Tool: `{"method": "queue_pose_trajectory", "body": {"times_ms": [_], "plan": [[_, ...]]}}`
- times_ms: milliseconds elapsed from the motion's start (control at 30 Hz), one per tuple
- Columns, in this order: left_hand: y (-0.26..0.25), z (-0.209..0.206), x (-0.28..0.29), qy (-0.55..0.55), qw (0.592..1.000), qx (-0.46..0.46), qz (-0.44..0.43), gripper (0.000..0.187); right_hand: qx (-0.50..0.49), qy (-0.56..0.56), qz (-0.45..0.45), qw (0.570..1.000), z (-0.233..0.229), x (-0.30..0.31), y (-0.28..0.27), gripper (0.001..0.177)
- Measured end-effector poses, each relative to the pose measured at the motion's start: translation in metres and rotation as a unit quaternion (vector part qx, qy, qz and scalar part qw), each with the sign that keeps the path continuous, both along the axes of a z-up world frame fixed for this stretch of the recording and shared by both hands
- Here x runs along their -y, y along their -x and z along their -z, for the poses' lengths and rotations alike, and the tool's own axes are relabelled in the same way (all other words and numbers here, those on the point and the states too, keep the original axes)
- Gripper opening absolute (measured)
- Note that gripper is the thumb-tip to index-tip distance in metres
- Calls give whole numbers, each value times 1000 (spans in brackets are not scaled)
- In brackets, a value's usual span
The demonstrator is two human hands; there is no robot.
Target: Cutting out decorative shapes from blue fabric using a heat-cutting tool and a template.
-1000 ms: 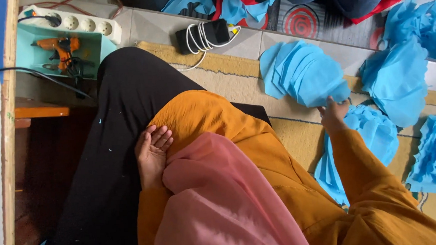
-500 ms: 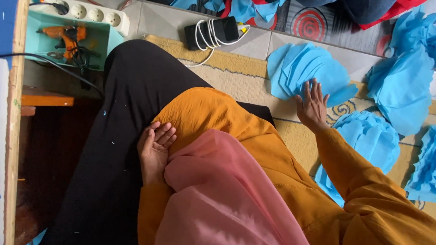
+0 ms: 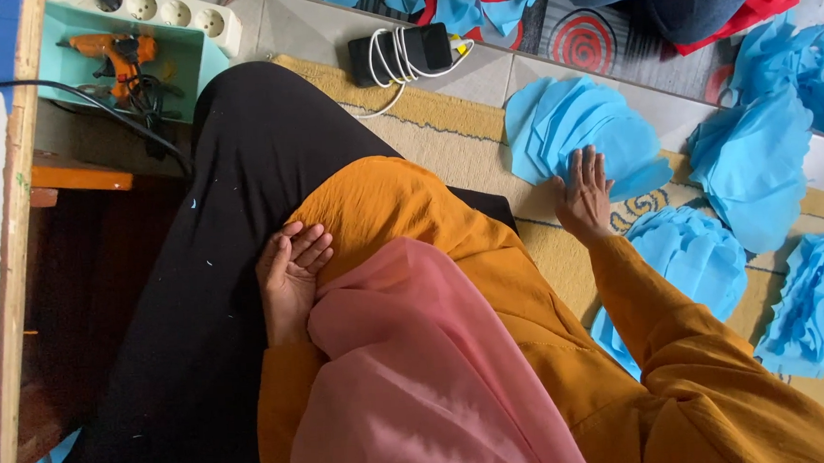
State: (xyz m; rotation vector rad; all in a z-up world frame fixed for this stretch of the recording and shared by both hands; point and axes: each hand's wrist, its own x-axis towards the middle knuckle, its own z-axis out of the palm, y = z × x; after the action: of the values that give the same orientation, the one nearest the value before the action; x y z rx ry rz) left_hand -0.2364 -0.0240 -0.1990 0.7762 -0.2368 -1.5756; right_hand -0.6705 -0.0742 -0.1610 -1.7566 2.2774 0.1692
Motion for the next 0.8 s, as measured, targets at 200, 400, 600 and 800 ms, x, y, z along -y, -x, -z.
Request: {"method": "queue_pose_trajectory", "body": {"times_ms": [200,400,600,800], "plan": [[1,-11,1,-4,1000,14,5,27,-11,0,-3,1000,16,2,14,65],[2,-10,0,1,1000,13,-1,28,-24,80,-25,996,4,16,-16,57],[3,-13,0,-1,1000,20,-2,27,-35,43,-75,996,21,28,-9,61],[3,-14,0,-3,1000,12,0,27,-47,43,-76,995,38,29,-1,64]]}}
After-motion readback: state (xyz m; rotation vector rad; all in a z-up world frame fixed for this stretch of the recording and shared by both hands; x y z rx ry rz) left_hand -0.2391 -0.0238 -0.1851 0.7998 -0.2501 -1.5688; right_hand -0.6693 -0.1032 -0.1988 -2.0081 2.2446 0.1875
